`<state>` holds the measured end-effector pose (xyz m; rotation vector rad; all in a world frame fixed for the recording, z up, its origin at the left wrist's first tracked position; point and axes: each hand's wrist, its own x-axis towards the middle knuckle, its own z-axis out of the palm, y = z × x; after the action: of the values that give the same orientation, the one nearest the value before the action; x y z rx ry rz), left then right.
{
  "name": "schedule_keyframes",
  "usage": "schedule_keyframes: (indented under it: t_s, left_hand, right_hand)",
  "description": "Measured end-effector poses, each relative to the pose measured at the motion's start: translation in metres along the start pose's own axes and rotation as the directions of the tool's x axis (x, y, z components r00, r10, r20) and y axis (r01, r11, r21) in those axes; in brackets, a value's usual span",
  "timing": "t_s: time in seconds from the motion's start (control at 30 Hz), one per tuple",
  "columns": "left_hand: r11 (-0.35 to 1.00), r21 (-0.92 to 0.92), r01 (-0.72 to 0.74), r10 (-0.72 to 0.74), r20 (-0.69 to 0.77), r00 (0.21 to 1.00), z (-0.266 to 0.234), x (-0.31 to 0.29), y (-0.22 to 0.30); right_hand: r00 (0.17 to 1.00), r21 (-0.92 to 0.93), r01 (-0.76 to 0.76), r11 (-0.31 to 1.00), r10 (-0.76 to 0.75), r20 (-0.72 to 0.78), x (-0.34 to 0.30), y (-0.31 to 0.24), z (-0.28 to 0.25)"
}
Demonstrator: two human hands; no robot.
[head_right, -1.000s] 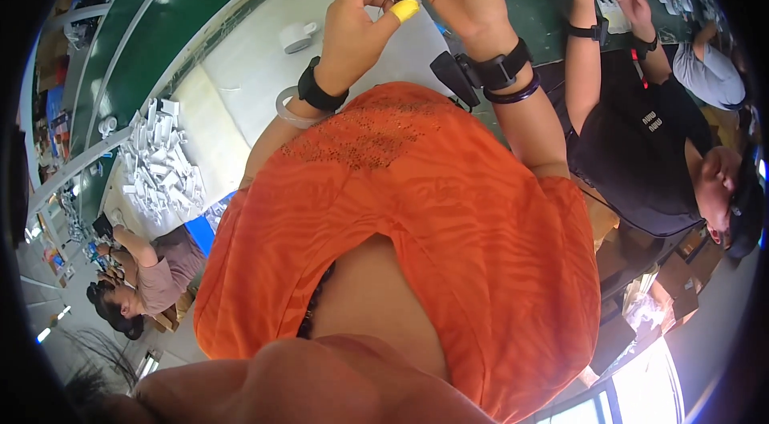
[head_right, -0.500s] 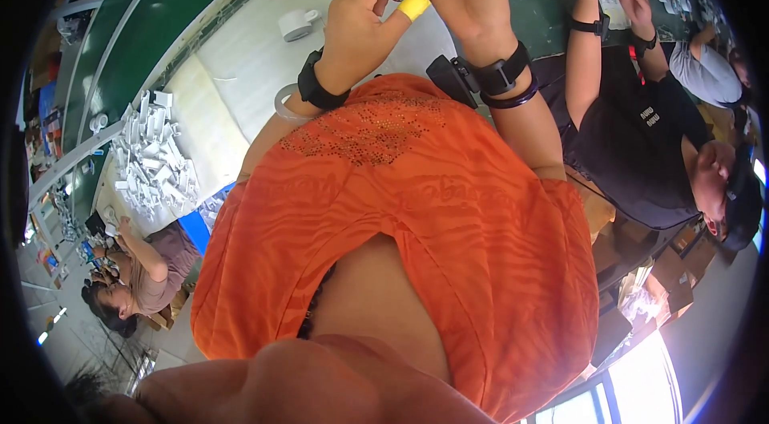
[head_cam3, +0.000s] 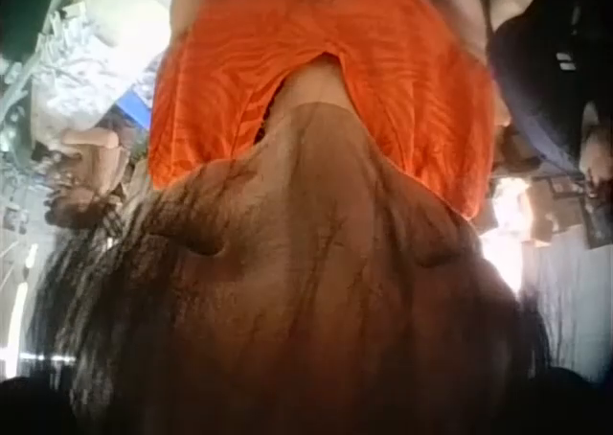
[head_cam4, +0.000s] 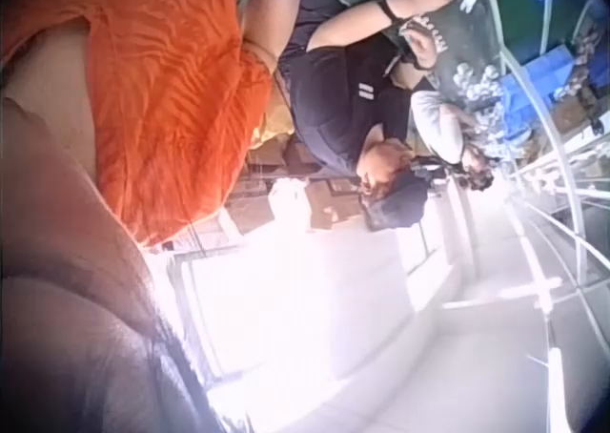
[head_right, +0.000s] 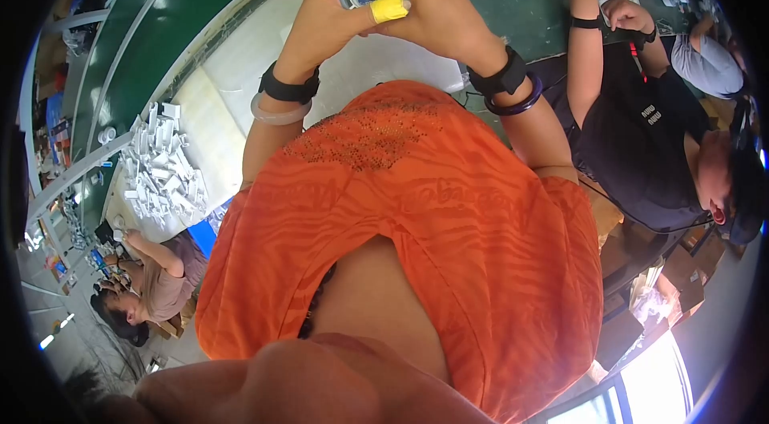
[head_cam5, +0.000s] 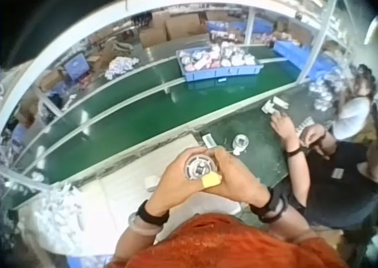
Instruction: The worker is seen assembling and inspecting various electronic components at a factory workstation.
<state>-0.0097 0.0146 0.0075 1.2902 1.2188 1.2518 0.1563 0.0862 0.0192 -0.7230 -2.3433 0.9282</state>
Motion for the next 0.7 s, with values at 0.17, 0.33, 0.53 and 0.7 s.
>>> schedule_keyframes:
  t_s: [0.17,0.33,0.53,0.7]
  left_hand:
    - [0.986,-0.167,0.024,-0.035,-0.061,0.998,-0.001,-0.004,0.001]
    - [0.975,-0.219,0.040,-0.064,-0.103,0.993,-0.004,-0.004,-0.006]
    - [0.921,-0.389,-0.004,-0.078,-0.195,0.978,0.006,-0.003,0.003]
    - [0.886,-0.462,-0.024,-0.140,-0.316,0.938,0.003,-0.004,-0.005]
  right_hand:
    - [0.996,0.507,-0.075,0.859,0.043,0.075,-0.014,0.026,0.004]
    - [0.874,0.769,-0.444,0.459,0.035,0.484,-0.021,0.036,-0.013]
    - [0.939,0.680,-0.285,0.676,0.053,0.340,-0.025,0.026,0.006]
    - [0.932,0.733,-0.258,0.629,-0.038,0.361,-0.032,0.029,0.013]
